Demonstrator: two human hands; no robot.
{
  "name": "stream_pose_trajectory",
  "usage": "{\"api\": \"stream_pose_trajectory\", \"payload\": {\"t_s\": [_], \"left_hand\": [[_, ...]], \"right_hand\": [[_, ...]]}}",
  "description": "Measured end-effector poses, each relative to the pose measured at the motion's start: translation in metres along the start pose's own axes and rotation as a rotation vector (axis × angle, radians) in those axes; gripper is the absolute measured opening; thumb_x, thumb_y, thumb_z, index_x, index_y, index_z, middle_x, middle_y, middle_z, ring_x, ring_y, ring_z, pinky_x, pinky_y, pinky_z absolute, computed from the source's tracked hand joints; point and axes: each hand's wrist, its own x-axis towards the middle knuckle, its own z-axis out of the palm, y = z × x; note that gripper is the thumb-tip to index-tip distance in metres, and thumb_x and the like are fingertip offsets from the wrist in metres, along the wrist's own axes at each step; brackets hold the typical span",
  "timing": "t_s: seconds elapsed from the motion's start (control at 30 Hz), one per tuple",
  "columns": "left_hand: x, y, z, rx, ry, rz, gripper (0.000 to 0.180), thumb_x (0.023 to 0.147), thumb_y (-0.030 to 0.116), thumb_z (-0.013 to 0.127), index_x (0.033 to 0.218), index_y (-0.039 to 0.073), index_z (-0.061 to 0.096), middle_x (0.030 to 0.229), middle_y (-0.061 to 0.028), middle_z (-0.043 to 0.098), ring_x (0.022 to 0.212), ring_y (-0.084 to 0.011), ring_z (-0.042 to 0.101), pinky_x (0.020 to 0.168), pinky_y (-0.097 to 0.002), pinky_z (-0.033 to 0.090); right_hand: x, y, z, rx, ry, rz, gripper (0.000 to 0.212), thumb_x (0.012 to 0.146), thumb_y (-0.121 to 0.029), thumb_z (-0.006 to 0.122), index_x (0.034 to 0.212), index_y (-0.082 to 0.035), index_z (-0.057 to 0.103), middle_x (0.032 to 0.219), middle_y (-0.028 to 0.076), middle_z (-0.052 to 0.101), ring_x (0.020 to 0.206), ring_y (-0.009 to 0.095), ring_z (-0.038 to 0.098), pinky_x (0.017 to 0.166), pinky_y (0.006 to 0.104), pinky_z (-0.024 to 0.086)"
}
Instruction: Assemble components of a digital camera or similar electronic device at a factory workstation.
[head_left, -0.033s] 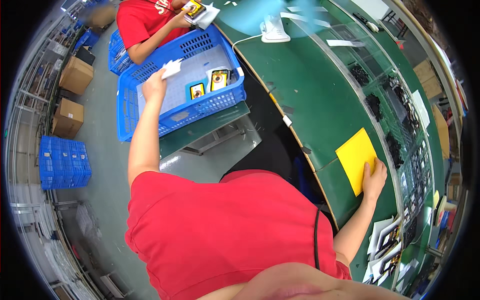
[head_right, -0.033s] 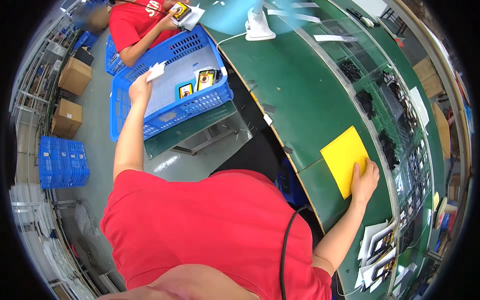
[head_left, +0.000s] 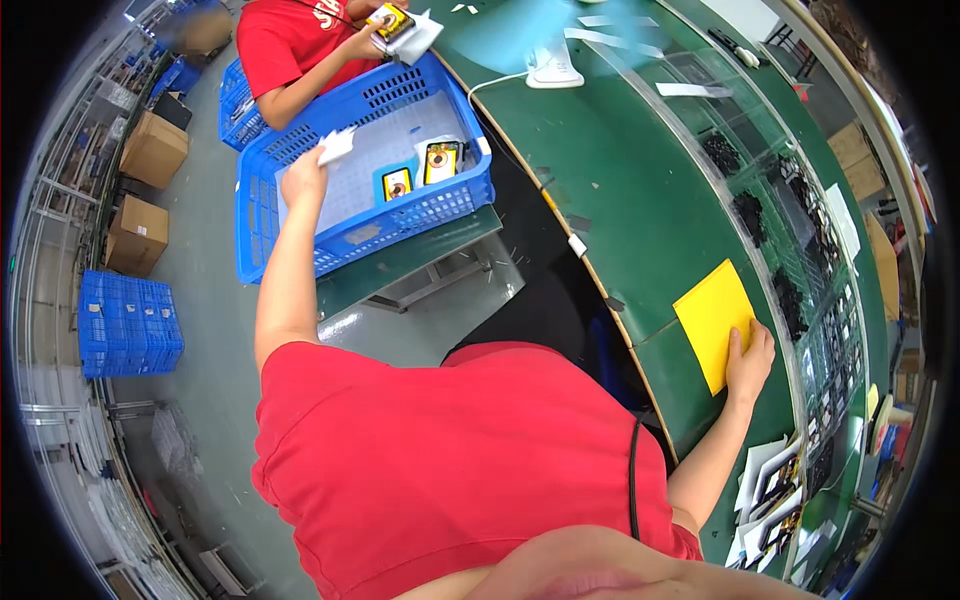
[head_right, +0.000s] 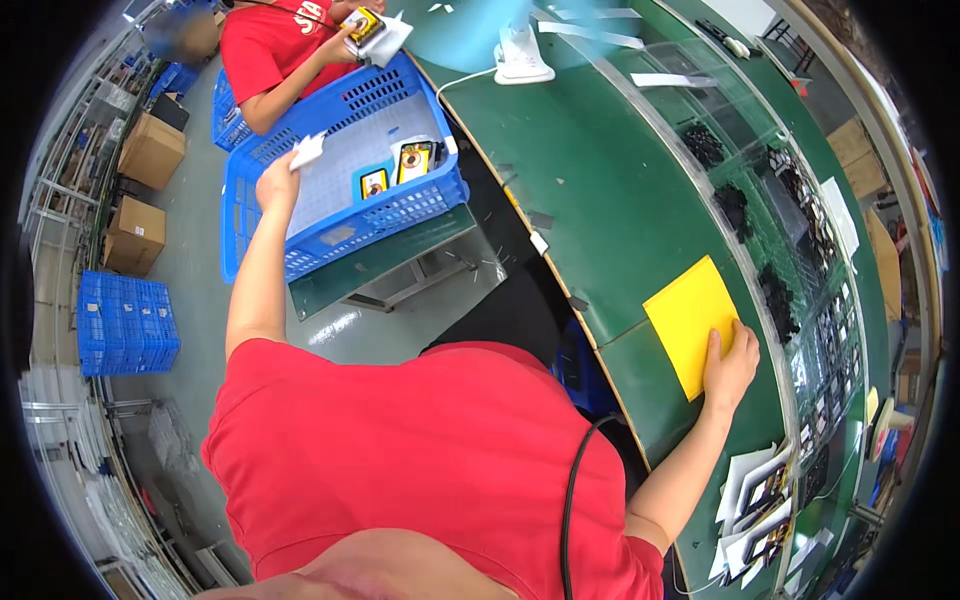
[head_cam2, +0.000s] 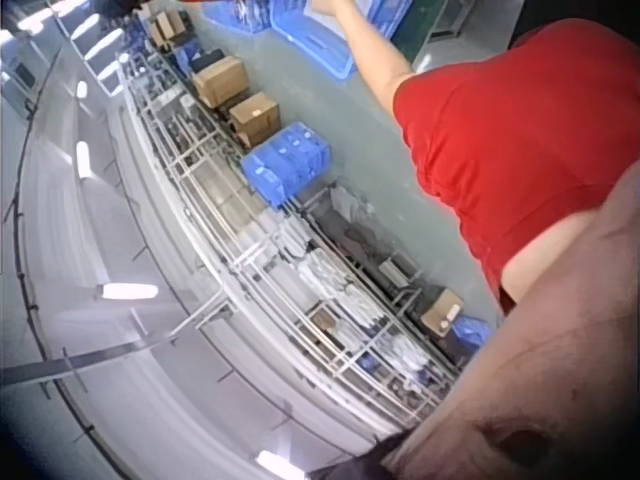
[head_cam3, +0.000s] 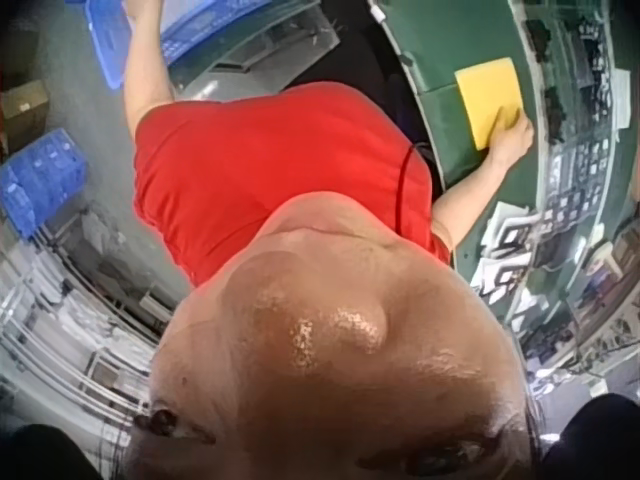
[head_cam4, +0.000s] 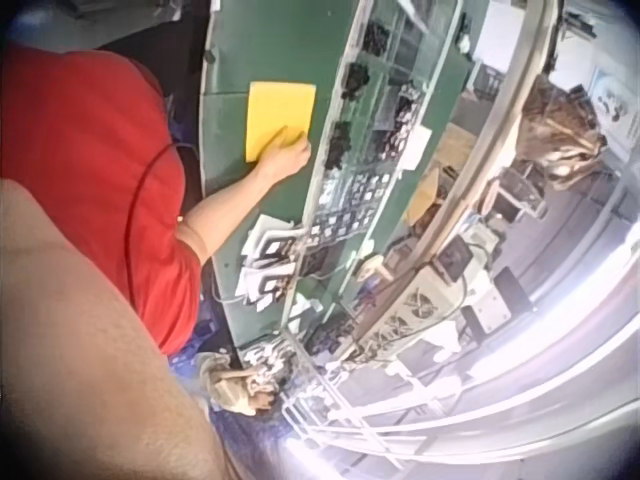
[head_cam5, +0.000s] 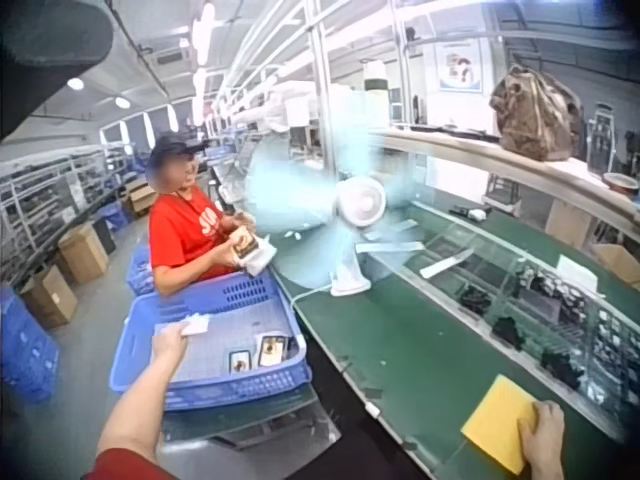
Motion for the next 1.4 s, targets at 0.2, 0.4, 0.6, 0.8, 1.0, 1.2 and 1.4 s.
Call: {"api": "stream_pose_trajectory", "payload": {"t_s": [0.2,0.4,0.6,0.8,1.0,1.2,1.4], "left_hand": [[-0.019,-0.098,0.096,0.166,-0.665,-0.233,0.083,0.071,0.042,0.077,0.143,0.019,0.043,0.138,-0.0223,0.048,0.13,-0.0371,0.045,0.106,-0.0449,0.04],[0.023,0.038,0.058,-1.611,-0.359,-0.764,0.131,0.066,0.064,0.081,0.158,0.013,0.002,0.162,-0.0214,0.007,0.149,-0.0427,0.005,0.119,-0.0548,0.01],[0.046,0.144,0.065,-2.334,-0.335,-1.1,0.129,0.064,0.073,0.076,0.157,0.029,-0.002,0.163,-0.0169,-0.008,0.148,-0.0455,-0.009,0.119,-0.0572,0.003],[0.085,0.166,0.078,-2.506,0.04,-0.923,0.06,0.091,0.061,0.055,0.139,0.026,0.046,0.141,-0.0006,0.054,0.126,-0.0279,0.054,0.108,-0.0652,0.024],[0.083,0.168,0.083,-2.58,0.097,-0.944,0.044,0.096,0.035,0.057,0.136,0.018,0.048,0.135,-0.0043,0.057,0.122,-0.0307,0.057,0.101,-0.059,0.041],[0.043,0.151,0.073,-2.488,0.052,-0.924,0.042,0.097,0.031,0.058,0.136,0.018,0.048,0.135,-0.006,0.058,0.123,-0.0322,0.057,0.1,-0.058,0.042],[-0.005,0.137,0.044,-2.386,-0.092,-0.855,0.043,0.097,0.028,0.059,0.136,0.013,0.049,0.138,-0.0133,0.055,0.127,-0.0375,0.053,0.103,-0.0607,0.042]], "right_hand": [[0.001,-0.007,0.003,-0.043,0.016,0.001,0.045,0.093,-0.03,0.062,0.13,-0.004,0.056,0.133,0.018,0.054,0.123,0.036,0.05,0.105,0.0442,0.04],[-0.003,-0.008,0.004,-0.081,0.027,0.047,0.045,0.094,-0.031,0.061,0.131,-0.005,0.056,0.134,0.017,0.053,0.124,0.035,0.05,0.105,0.0444,0.04],[0.001,-0.008,0.006,-0.082,0.027,0.029,0.046,0.094,-0.032,0.061,0.132,-0.006,0.055,0.134,0.016,0.053,0.124,0.035,0.05,0.105,0.0447,0.04],[0.001,-0.009,0.005,-0.078,0.023,0.05,0.046,0.094,-0.032,0.061,0.132,-0.008,0.056,0.135,0.014,0.053,0.125,0.034,0.049,0.105,0.0449,0.039],[-0.001,-0.007,0.006,-0.056,0.022,0.055,0.046,0.093,-0.032,0.062,0.132,-0.008,0.056,0.134,0.014,0.053,0.126,0.033,0.048,0.106,0.0446,0.038],[0.0,-0.004,0.006,-0.062,0.029,0.047,0.046,0.093,-0.032,0.062,0.131,-0.008,0.056,0.133,0.014,0.054,0.125,0.033,0.049,0.105,0.0447,0.039],[-0.002,-0.005,0.006,-0.055,0.029,0.05,0.045,0.093,-0.032,0.062,0.13,-0.008,0.057,0.133,0.015,0.054,0.125,0.034,0.049,0.106,0.0445,0.039]]}}
